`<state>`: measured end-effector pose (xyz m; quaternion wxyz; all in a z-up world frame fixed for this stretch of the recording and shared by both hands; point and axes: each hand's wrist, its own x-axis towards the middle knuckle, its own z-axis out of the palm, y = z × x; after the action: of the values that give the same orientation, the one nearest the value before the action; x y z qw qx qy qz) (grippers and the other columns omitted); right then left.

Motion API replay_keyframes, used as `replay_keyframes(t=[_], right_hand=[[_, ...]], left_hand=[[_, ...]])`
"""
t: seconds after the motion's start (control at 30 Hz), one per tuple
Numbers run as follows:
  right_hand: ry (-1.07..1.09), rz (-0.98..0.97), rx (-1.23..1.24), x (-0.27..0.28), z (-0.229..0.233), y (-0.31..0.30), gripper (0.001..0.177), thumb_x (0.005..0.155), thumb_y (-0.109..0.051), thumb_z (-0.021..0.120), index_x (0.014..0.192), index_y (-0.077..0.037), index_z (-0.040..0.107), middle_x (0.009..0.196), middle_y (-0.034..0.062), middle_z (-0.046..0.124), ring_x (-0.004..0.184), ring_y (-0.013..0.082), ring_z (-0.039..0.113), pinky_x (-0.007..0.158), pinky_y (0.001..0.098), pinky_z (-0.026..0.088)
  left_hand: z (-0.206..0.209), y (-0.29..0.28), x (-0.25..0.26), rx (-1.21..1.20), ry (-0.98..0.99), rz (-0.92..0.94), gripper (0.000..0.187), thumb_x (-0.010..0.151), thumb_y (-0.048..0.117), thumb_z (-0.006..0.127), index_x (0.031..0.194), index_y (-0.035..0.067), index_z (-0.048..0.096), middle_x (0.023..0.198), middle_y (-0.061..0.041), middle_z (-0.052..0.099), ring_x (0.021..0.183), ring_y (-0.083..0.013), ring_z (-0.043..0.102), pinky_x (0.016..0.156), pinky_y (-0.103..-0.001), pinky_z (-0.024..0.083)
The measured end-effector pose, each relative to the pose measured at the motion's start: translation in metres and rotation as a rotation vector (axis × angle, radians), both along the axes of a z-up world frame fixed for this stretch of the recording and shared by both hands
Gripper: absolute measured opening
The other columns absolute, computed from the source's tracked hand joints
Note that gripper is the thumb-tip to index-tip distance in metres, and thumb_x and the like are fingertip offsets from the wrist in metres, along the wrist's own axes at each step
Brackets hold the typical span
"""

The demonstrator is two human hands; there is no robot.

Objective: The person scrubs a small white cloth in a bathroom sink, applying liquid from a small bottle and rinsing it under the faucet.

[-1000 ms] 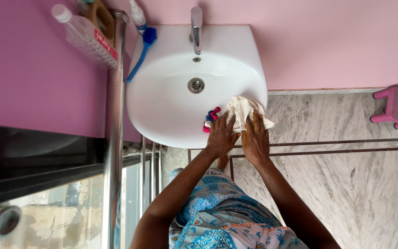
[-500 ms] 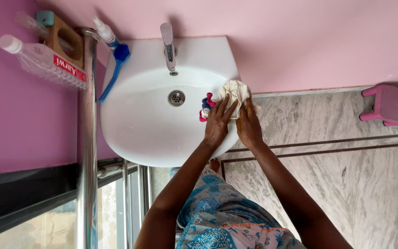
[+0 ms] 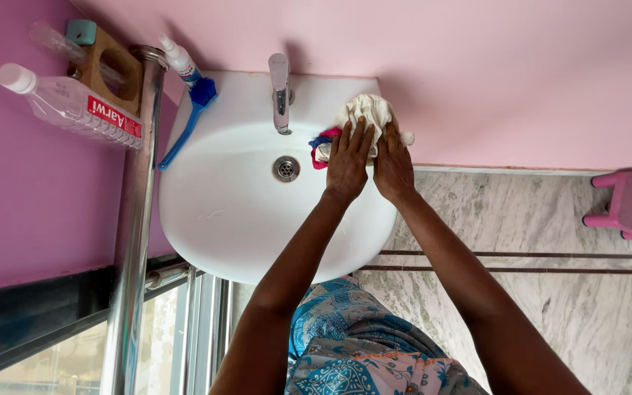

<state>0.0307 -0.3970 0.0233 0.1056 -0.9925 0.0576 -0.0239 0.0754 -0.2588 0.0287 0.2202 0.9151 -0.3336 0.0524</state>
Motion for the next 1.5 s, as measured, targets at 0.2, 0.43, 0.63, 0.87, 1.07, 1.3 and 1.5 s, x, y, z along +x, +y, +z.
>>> replay_keyframes(t=[0.2, 0.43, 0.63, 0.87, 1.07, 1.3, 1.5], right_hand=[[0.06, 0.011, 0.058, 0.053, 0.008, -0.002, 0.061, 0.1, -0.016, 0.059, 0.154, 0.003, 0.037, 0.169, 0.0237, 0.019, 0.158, 0.0359, 0.017, 0.124, 0.0533, 0.025], [0.08, 0.057, 0.041, 0.102, 0.011, -0.005, 0.065, 0.103, -0.027, 0.053, 0.158, 0.0, 0.031, 0.168, 0.0222, 0.016, 0.157, 0.0348, 0.014, 0.125, 0.0551, 0.017], [0.103, 0.053, 0.034, 0.113, 0.011, -0.005, 0.064, 0.104, -0.028, 0.052, 0.157, 0.002, 0.032, 0.169, 0.0234, 0.016, 0.158, 0.0357, 0.014, 0.125, 0.0561, 0.017], [-0.007, 0.093, 0.021, 0.092, 0.014, 0.005, 0.06, 0.101, -0.023, 0.059, 0.151, 0.004, 0.04, 0.164, 0.0263, 0.028, 0.153, 0.0397, 0.026, 0.123, 0.0581, 0.021], [-0.085, 0.164, -0.022, 0.064, 0.011, 0.024, 0.041, 0.101, -0.01, 0.057, 0.138, 0.008, 0.054, 0.159, 0.03, 0.039, 0.151, 0.0399, 0.037, 0.125, 0.0578, 0.024], [-0.102, 0.209, 0.004, 0.074, 0.004, 0.024, 0.046, 0.101, -0.013, 0.057, 0.14, 0.01, 0.051, 0.158, 0.0314, 0.037, 0.149, 0.042, 0.035, 0.124, 0.0582, 0.022], [-0.07, 0.223, 0.025, 0.114, 0.004, 0.02, 0.055, 0.1, -0.017, 0.058, 0.148, 0.007, 0.044, 0.16, 0.0289, 0.035, 0.15, 0.0413, 0.031, 0.123, 0.0575, 0.021]], left_hand=[[0.001, -0.011, 0.043, 0.011, 0.043, 0.093, 0.069, 0.093, 0.02, 0.063, 0.156, 0.008, 0.038, 0.164, -0.019, 0.032, 0.151, -0.0419, 0.03, 0.121, -0.058, 0.029], [-0.003, -0.017, 0.09, 0.098, 0.039, 0.153, 0.068, 0.095, 0.028, 0.062, 0.156, 0.008, 0.038, 0.163, -0.019, 0.033, 0.15, -0.0404, 0.031, 0.12, -0.056, 0.03], [-0.01, -0.019, 0.107, 0.115, 0.034, 0.171, 0.071, 0.092, 0.028, 0.064, 0.155, 0.009, 0.038, 0.162, -0.018, 0.033, 0.15, -0.0406, 0.03, 0.119, -0.055, 0.03], [-0.011, -0.005, 0.085, 0.005, -0.019, 0.183, 0.069, 0.091, 0.02, 0.068, 0.154, 0.008, 0.041, 0.16, -0.02, 0.037, 0.148, -0.0418, 0.035, 0.118, -0.057, 0.031], [-0.007, 0.027, 0.054, -0.023, -0.035, 0.166, 0.071, 0.088, 0.01, 0.065, 0.156, 0.007, 0.042, 0.161, -0.02, 0.038, 0.15, -0.0418, 0.037, 0.122, -0.055, 0.032], [-0.003, 0.027, 0.06, -0.01, 0.006, 0.195, 0.068, 0.089, 0.012, 0.065, 0.153, 0.005, 0.041, 0.158, -0.023, 0.039, 0.147, -0.0443, 0.036, 0.12, -0.057, 0.032], [-0.003, 0.017, 0.092, 0.018, 0.051, 0.25, 0.071, 0.089, 0.019, 0.068, 0.151, 0.003, 0.038, 0.156, -0.025, 0.039, 0.144, -0.046, 0.037, 0.118, -0.056, 0.033]])
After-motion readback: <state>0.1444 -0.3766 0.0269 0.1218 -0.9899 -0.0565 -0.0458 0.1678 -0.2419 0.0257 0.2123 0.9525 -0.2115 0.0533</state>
